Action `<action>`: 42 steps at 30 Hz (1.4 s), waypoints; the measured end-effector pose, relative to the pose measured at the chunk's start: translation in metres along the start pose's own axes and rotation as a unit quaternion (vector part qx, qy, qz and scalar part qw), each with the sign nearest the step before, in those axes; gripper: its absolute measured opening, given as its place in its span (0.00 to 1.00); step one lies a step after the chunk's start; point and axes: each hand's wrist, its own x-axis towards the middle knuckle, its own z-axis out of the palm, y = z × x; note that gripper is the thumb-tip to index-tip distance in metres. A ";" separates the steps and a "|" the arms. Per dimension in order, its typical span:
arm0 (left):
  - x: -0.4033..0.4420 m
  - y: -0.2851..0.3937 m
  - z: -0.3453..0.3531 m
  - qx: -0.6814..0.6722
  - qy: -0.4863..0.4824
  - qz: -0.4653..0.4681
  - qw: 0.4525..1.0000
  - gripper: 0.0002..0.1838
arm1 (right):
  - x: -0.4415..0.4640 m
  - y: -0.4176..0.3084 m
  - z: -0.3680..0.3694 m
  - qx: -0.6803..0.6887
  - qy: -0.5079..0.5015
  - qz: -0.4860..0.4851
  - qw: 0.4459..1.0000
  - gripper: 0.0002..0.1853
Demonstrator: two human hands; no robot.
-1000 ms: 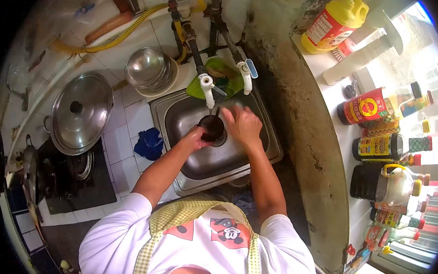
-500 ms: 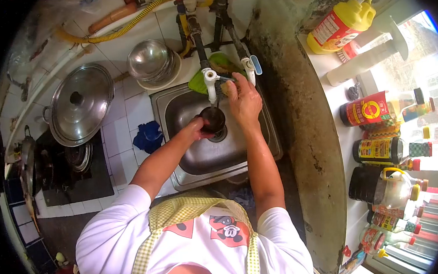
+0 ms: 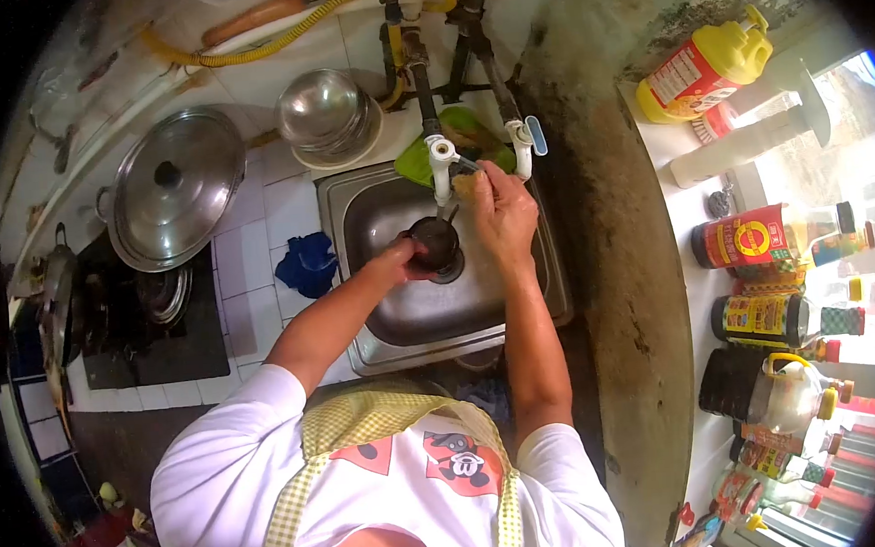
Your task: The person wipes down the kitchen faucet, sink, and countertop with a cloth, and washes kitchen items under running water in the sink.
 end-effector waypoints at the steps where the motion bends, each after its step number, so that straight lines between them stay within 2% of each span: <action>1: 0.001 0.000 -0.001 -0.002 -0.001 0.004 1.000 0.27 | -0.003 -0.003 0.000 -0.012 -0.009 0.003 1.000 0.11; 4: -0.003 0.002 0.000 -0.010 -0.004 0.005 1.000 0.29 | -0.010 -0.015 -0.005 -0.015 -0.032 -0.005 0.999 0.11; 6: -0.007 0.003 -0.004 -0.019 -0.011 0.001 1.000 0.30 | -0.016 -0.017 -0.007 0.054 -0.088 -0.027 0.994 0.11; 7: -0.010 0.003 -0.007 -0.029 -0.018 -0.004 0.999 0.31 | -0.019 -0.017 -0.008 0.135 -0.098 0.031 0.985 0.11; 8: -0.013 0.003 -0.013 -0.030 -0.017 -0.002 0.999 0.31 | -0.023 -0.009 -0.008 0.137 -0.100 0.029 0.985 0.11; 10: -0.020 0.003 -0.029 -0.029 -0.081 0.007 0.996 0.33 | -0.035 0.023 -0.001 0.202 -0.054 0.133 0.969 0.12; 11: -0.028 0.000 -0.036 -0.032 -0.074 0.008 0.997 0.33 | -0.041 0.033 0.000 0.175 -0.032 0.153 0.972 0.12; 13: -0.054 0.006 -0.051 -0.044 -0.088 0.071 0.993 0.33 | -0.055 0.054 0.004 0.164 -0.004 0.207 0.965 0.13; 15: -0.080 0.016 -0.070 -0.054 -0.053 0.072 0.994 0.32 | -0.075 0.076 0.010 0.174 -0.013 0.270 0.947 0.13; 17: -0.111 0.028 -0.090 -0.057 -0.025 0.075 0.995 0.31 | -0.098 0.104 0.018 0.130 -0.048 0.307 0.942 0.14; 18: -0.121 0.033 -0.102 -0.061 -0.019 0.080 0.995 0.31 | -0.108 0.111 0.022 0.135 -0.054 0.304 0.942 0.14; 20: -0.136 0.042 -0.126 -0.109 0.047 0.117 0.986 0.25 | -0.124 0.119 0.028 0.064 -0.069 0.327 0.940 0.15; 22: -0.138 0.054 -0.153 -0.149 0.080 0.135 0.976 0.23 | -0.134 0.114 0.029 0.068 -0.077 0.317 0.943 0.15; 23: -0.121 0.057 -0.178 -0.203 0.071 0.111 0.970 0.21 | -0.137 0.112 0.030 0.068 -0.085 0.309 0.945 0.14; 24: -0.110 0.064 -0.191 -0.202 0.072 0.113 0.970 0.21 | -0.141 0.110 0.033 0.069 -0.084 0.308 0.945 0.14; 27: -0.082 0.087 -0.216 -0.297 0.118 0.210 0.924 0.16 | -0.152 0.116 0.048 0.212 -0.101 0.400 0.886 0.12; 28: -0.070 0.097 -0.222 -0.311 0.134 0.216 0.916 0.14 | -0.158 0.122 0.054 0.208 -0.095 0.407 0.884 0.12; 29: -0.067 0.109 -0.217 -0.338 0.159 0.224 0.900 0.13 | -0.164 0.125 0.059 0.251 -0.085 0.438 0.859 0.12; 30: -0.040 0.115 -0.237 -0.332 0.136 0.255 0.898 0.13 | -0.168 0.128 0.061 0.291 -0.069 0.468 0.832 0.12; 31: -0.018 0.123 -0.255 -0.383 0.086 0.240 0.888 0.13 | -0.164 0.113 0.055 0.287 -0.100 0.486 0.820 0.13; 32: -0.008 0.132 -0.256 -0.372 0.097 0.278 0.880 0.14 | -0.156 0.101 0.051 0.283 -0.130 0.503 0.807 0.14; 33: 0.004 0.143 -0.268 -0.413 0.073 0.239 0.876 0.15 | -0.166 0.123 0.057 0.271 -0.170 0.498 0.806 0.14; 34: 0.012 0.151 -0.274 -0.432 0.024 0.237 0.870 0.17 | -0.178 0.142 0.061 0.260 -0.212 0.492 0.803 0.14; 36: 0.012 0.166 -0.262 -0.436 0.101 0.265 0.854 0.18 | -0.182 0.146 0.060 0.129 -0.236 0.495 0.827 0.14; 37: 0.026 0.172 -0.277 -0.427 0.071 0.250 0.866 0.20 | -0.186 0.160 0.063 0.091 -0.241 0.496 0.829 0.11; 38: 0.016 0.177 -0.262 -0.416 0.116 0.250 0.866 0.21 | -0.180 0.157 0.060 0.088 -0.233 0.502 0.828 0.11; 40: 0.009 0.186 -0.261 -0.469 0.092 0.175 0.860 0.20 | -0.149 0.127 0.048 0.333 -0.160 0.568 0.736 0.11; 41: 0.013 0.186 -0.265 -0.465 0.091 0.175 0.863 0.20 | -0.132 0.117 0.045 0.378 -0.138 0.578 0.710 0.11; 42: 0.018 0.185 -0.268 -0.455 0.095 0.191 0.865 0.20 | -0.119 0.111 0.045 0.380 -0.134 0.576 0.711 0.11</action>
